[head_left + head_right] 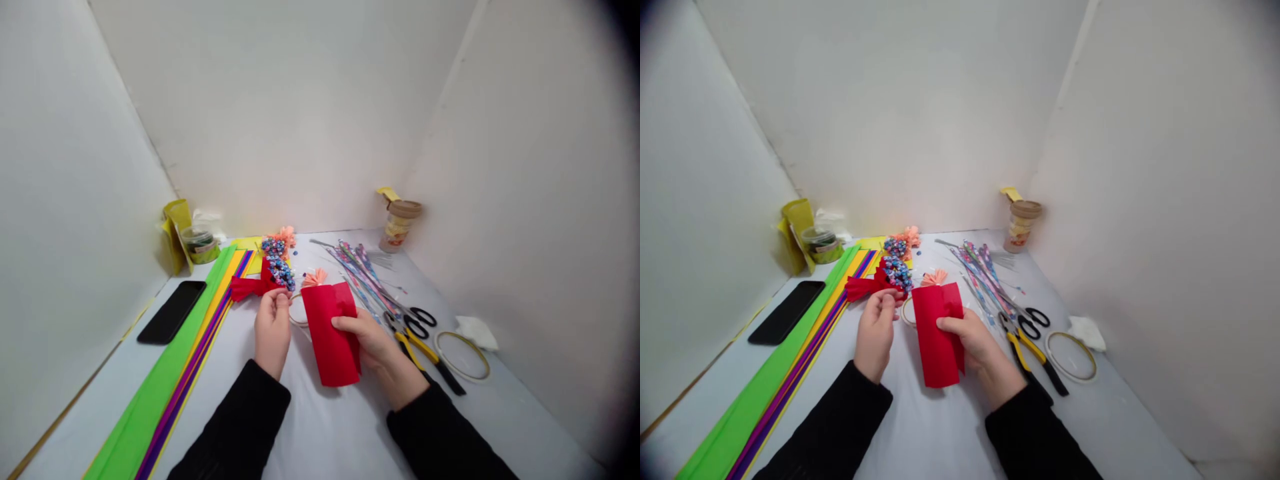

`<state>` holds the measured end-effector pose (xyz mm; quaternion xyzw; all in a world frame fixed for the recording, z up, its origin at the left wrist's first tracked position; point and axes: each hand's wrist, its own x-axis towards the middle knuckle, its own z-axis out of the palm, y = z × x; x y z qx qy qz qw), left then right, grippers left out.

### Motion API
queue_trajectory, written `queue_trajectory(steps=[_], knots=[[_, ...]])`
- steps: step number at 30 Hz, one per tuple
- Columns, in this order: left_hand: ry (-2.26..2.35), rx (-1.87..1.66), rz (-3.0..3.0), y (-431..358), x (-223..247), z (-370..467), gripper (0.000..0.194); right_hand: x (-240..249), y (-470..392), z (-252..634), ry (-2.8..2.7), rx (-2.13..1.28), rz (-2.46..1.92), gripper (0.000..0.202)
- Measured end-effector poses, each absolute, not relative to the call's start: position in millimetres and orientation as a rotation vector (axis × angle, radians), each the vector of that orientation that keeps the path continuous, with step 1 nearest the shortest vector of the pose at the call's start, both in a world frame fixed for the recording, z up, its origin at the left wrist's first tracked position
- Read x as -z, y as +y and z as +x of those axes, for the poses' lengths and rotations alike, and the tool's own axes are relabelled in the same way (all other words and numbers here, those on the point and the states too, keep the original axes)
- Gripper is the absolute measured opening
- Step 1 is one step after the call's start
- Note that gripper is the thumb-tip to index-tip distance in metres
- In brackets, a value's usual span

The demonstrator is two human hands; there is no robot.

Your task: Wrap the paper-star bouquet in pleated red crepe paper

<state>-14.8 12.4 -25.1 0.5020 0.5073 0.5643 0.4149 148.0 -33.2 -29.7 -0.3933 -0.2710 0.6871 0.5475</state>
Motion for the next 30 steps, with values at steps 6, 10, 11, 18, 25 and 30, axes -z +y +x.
queue_trajectory(steps=[6,10,11,18,25,30], knots=[[1.124,-1.3,1.207,-3.0,21.8,-2.8,0.034,34.0,-30.0,143.4,-0.701,-1.437,-1.03,0.036],[0.789,-0.956,0.831,-17.7,18.3,11.5,0.057,34.5,-31.9,138.4,-0.853,-1.497,-1.036,0.038],[0.739,-0.924,0.786,-19.1,17.7,12.6,0.059,34.6,-32.4,138.1,-0.869,-1.529,-1.031,0.038],[0.802,-1.029,0.749,-7.2,20.7,2.9,0.056,37.3,-29.6,142.5,-0.686,-1.508,-0.98,0.038],[0.866,-1.009,0.977,-5.5,25.7,3.2,0.043,29.1,-30.9,138.3,-0.756,-1.569,-0.825,0.046],[0.92,-0.998,1.028,-8.8,24.1,5.7,0.043,27.2,-31.7,134.8,-0.827,-1.557,-0.877,0.053]])
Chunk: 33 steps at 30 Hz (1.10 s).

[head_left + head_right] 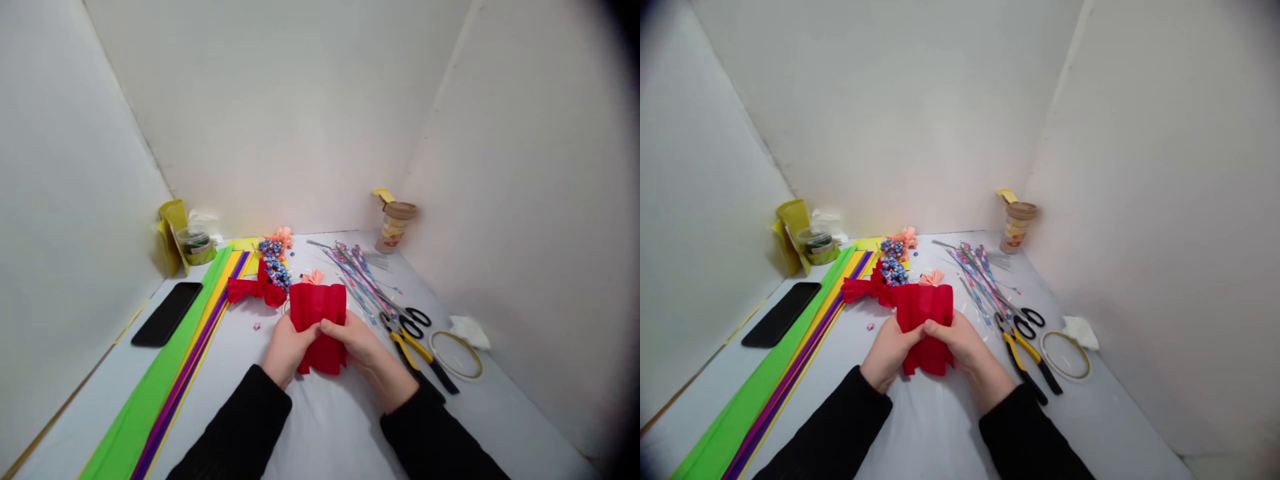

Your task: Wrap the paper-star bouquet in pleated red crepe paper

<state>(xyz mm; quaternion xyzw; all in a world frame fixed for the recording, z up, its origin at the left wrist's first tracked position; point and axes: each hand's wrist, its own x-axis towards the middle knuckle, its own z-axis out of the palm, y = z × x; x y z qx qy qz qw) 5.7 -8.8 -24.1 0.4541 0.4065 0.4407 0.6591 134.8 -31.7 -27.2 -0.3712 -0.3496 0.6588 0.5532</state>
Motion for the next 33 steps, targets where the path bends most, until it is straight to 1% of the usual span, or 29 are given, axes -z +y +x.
queue_trajectory(steps=[8,13,19,22,25,30,33], knots=[[0.83,-0.966,0.807,-8.7,23.7,5.3,0.05,36.9,-28.4,134.2,-0.677,-1.515,-0.933,0.05],[0.826,-0.998,0.709,-5.2,24.8,4.1,0.044,42.7,-27.0,135.4,-0.652,-1.457,-0.988,0.052],[0.797,-1.018,0.76,-5.5,29.2,6.0,0.044,38.9,-30.9,130.1,-0.795,-1.536,-0.852,0.055],[0.779,-0.995,0.785,-6.8,29.6,6.6,0.044,38.2,-31.8,129.5,-0.799,-1.572,-0.875,0.056],[0.757,-0.975,0.822,-6.6,29.5,7.0,0.046,38.2,-32.0,129.9,-0.789,-1.585,-0.885,0.054],[1.034,-1.175,0.917,-5.6,25.9,6.6,0.052,37.8,-31.4,130.1,-0.794,-1.541,-0.887,0.049],[0.902,-1.045,0.862,-9.6,20.2,7.1,0.051,38.6,-31.6,130.2,-0.85,-1.505,-0.855,0.046]])
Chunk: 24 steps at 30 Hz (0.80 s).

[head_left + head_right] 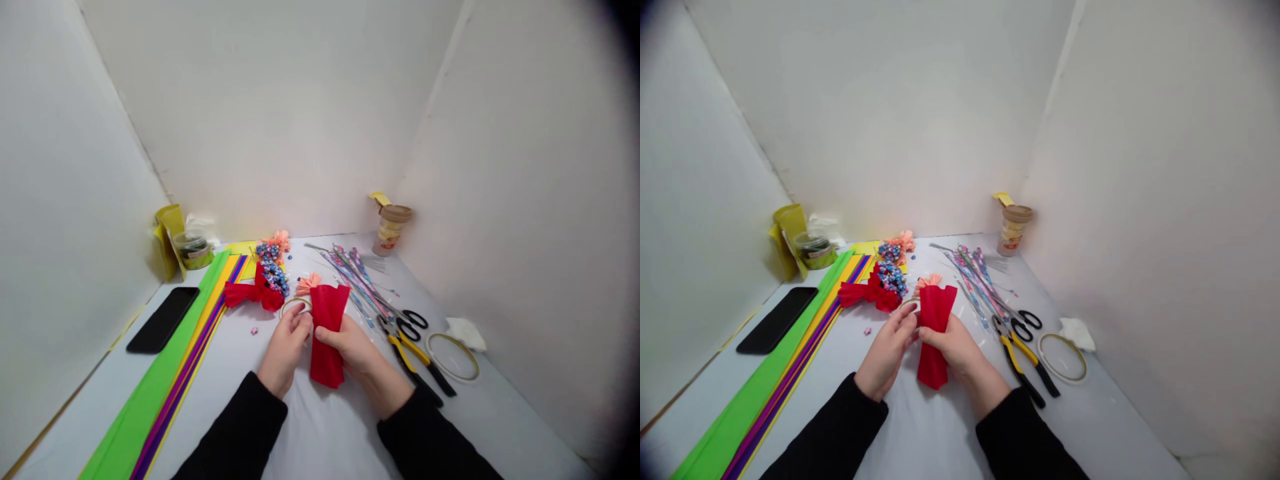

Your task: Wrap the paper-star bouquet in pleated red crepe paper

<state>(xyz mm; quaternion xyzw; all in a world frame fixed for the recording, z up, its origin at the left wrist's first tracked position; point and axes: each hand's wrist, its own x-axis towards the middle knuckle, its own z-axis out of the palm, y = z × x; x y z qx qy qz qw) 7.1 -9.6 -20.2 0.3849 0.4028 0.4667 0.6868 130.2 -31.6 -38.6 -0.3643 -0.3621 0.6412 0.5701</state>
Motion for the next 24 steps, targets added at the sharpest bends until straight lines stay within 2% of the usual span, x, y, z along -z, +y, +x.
queue_trajectory(steps=[3,6,12,18,24], knots=[[0.697,-0.893,0.712,-14.6,15.4,8.5,0.042,39.3,-32.9,130.2,-0.86,-1.556,-0.814,0.044],[0.702,-0.857,0.604,-15.8,15.0,8.7,0.039,39.8,-33.5,130.9,-0.797,-1.553,-0.837,0.045],[0.81,-1.021,0.744,-8.4,21.8,4.6,0.044,39.5,-30.9,135.4,-0.811,-1.393,-0.965,0.05],[0.936,-1.076,0.985,-4.4,26.6,3.2,0.041,39.7,-30.8,134.5,-0.984,-1.524,-0.878,0.056],[0.848,-1.028,0.927,-6.1,21.2,3.4,0.039,40.4,-32.4,134.8,-0.89,-1.574,-0.947,0.047]])
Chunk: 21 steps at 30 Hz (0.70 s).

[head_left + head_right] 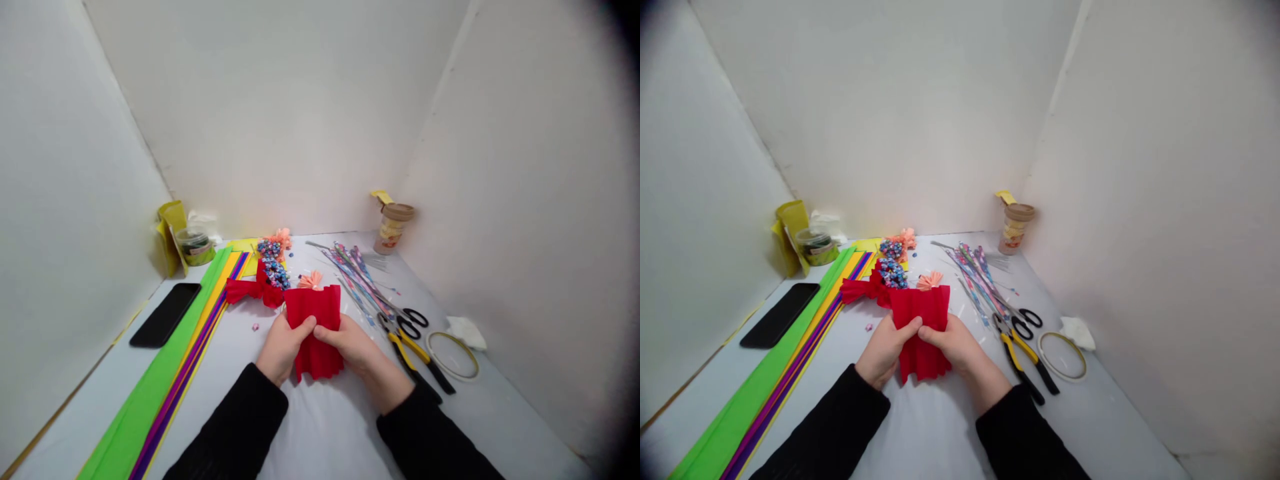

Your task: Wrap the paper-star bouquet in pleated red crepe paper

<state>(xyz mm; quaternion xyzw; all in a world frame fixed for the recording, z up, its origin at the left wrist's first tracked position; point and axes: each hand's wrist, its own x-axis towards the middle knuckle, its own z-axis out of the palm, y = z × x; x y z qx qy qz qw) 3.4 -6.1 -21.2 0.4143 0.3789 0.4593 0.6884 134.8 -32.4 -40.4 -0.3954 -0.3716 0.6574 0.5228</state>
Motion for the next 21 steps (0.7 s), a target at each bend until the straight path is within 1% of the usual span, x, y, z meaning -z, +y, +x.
queue_trajectory(steps=[3,8,11,16,21], knots=[[0.754,-0.988,0.817,-5.1,19.4,1.5,0.045,38.4,-32.0,135.6,-0.821,-1.552,-0.905,0.048],[0.812,-1.039,0.775,-1.6,23.0,0.2,0.048,42.1,-30.4,134.7,-0.777,-1.494,-0.942,0.046],[0.842,-1.078,0.836,-2.4,24.0,1.6,0.046,45.7,-30.3,132.3,-0.823,-1.522,-0.918,0.042],[0.833,-1.081,0.926,-4.5,24.6,4.0,0.043,44.2,-30.6,129.6,-0.929,-1.564,-0.851,0.053],[0.789,-1.052,0.774,-3.4,29.1,4.5,0.041,42.9,-30.4,131.6,-0.863,-1.539,-0.868,0.05]])
